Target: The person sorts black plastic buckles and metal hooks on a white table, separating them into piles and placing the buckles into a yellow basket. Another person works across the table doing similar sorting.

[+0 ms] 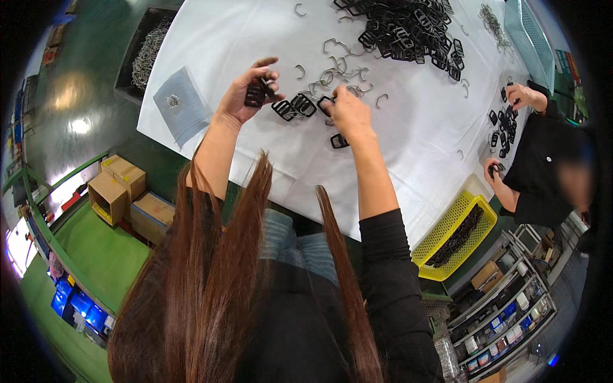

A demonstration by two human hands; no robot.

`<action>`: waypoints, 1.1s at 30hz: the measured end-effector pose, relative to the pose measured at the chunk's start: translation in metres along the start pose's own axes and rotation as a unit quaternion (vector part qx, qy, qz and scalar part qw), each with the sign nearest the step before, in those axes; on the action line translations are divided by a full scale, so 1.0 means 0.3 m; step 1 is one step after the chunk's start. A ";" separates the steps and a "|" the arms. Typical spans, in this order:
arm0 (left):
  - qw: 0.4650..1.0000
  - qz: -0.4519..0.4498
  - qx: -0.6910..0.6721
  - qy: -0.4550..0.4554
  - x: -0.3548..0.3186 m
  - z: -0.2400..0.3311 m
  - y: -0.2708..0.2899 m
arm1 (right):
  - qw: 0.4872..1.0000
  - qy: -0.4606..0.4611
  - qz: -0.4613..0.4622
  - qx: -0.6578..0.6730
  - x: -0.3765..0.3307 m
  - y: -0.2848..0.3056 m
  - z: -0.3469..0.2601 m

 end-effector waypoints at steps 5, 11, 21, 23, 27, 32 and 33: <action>0.780 0.248 0.572 -0.061 -0.022 -0.081 0.023 | 1.000 0.020 0.001 0.019 -0.012 0.011 0.030; 0.782 0.175 0.598 -0.024 -0.043 -0.198 0.043 | 0.750 -0.042 -0.135 0.646 -0.202 0.144 0.249; 0.920 0.147 0.362 0.027 -0.073 -0.125 0.080 | 0.932 -0.165 -0.007 0.321 -0.237 -0.026 0.245; 0.929 0.119 0.339 0.085 -0.083 -0.130 0.060 | 0.957 -0.190 -0.008 0.218 -0.223 -0.059 0.218; 0.932 0.091 0.332 0.111 -0.113 -0.189 0.003 | 0.911 -0.232 -0.068 0.335 -0.233 -0.083 0.239; 0.963 0.100 0.226 0.105 -0.129 -0.291 -0.073 | 0.875 -0.183 -0.002 0.449 -0.340 -0.080 0.333; 0.966 0.098 0.214 0.105 -0.133 -0.310 -0.084 | 0.881 -0.160 -0.014 0.446 -0.352 -0.085 0.329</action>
Point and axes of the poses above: each hand's wrist, its own x-axis towards the middle knuckle, its own y-axis out of the back of the hand, z = x × y, the point moved 1 cm from there along x, towards the middle knuckle, and after that the axes turned 2 degrees about -x, right-handed, at the moved point
